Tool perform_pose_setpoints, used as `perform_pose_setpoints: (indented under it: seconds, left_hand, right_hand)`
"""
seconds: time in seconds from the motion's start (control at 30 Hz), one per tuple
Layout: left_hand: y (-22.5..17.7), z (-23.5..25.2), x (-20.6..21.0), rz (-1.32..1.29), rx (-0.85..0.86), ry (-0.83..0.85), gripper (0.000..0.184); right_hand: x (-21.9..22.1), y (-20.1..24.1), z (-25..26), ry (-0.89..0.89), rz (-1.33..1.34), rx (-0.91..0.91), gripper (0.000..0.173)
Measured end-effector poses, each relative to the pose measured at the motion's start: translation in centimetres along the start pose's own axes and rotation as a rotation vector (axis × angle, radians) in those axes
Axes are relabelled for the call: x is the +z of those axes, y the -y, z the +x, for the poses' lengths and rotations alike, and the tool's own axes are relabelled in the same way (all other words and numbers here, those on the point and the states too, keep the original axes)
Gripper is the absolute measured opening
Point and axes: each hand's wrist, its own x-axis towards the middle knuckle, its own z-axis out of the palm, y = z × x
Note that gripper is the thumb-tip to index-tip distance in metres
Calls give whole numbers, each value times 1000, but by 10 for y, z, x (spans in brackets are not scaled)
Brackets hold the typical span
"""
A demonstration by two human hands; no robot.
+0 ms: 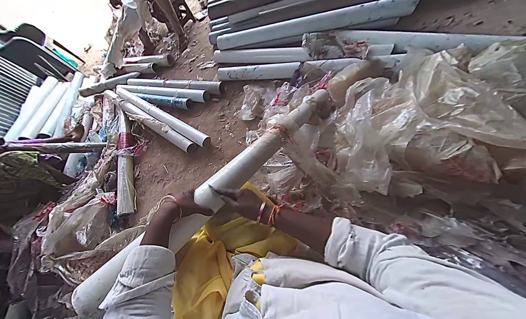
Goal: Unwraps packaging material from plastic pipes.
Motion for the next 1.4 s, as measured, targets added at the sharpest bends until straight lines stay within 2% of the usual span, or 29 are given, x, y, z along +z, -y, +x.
perform_pose_setpoints:
  seconds: [0.03,0.1,0.2,0.27,0.33,0.4,0.47,0.5,0.63,0.67,0.83,0.9,1.03,1.1,1.2,1.23,1.3,1.4]
  left_hand:
    - [4,3,1,-21,23,-10,82]
    - [10,4,3,-58,28,-12,81]
    - [8,1,3,-110,-10,2,83]
    - [3,1,4,-112,-17,2,85]
    - [-3,-2,6,-78,-25,-9,88]
    - [-8,-9,9,-30,-24,-54,88]
    - [-13,-18,13,24,-36,-91,84]
    - [-13,-22,14,34,-45,-81,85]
    - [-3,-26,14,29,-20,-51,101]
    - [-4,-27,15,31,-21,-50,104]
    - [-7,-29,21,43,-71,-110,102]
    - [-9,-35,24,41,-100,-122,100]
    - [-15,-36,26,41,-131,-132,101]
    - [-18,-38,25,43,-138,-129,102]
    - [-19,-41,25,69,-134,-136,98]
    - [-16,-40,25,65,-133,-139,98]
    - [-12,-38,24,33,-128,-129,102]
    - [-10,-32,22,5,-114,-99,104]
  right_hand:
    - [14,11,-4,58,-33,-47,44]
    - [14,8,-2,33,-58,-23,44]
    - [-29,-45,19,-234,34,191,42]
    - [-45,-61,25,-326,84,257,42]
    - [-34,-32,18,-208,-41,234,42]
    - [-6,12,7,-16,-163,84,43]
    - [14,34,-4,105,-219,-36,44]
    - [13,32,-5,95,-219,-35,44]
    - [-38,-29,18,-217,-79,172,40]
    - [-43,-31,18,-232,-31,181,40]
    - [8,30,-4,80,-58,-61,43]
    - [6,25,-5,40,-76,-45,41]
    - [-30,-12,10,-166,-94,151,41]
    - [-21,3,7,-102,-88,111,41]
    - [18,38,-8,91,-125,-48,43]
    - [21,39,-9,94,-132,-51,43]
    - [3,19,-3,-18,-121,37,42]
    - [-41,-35,9,-243,-78,233,41]
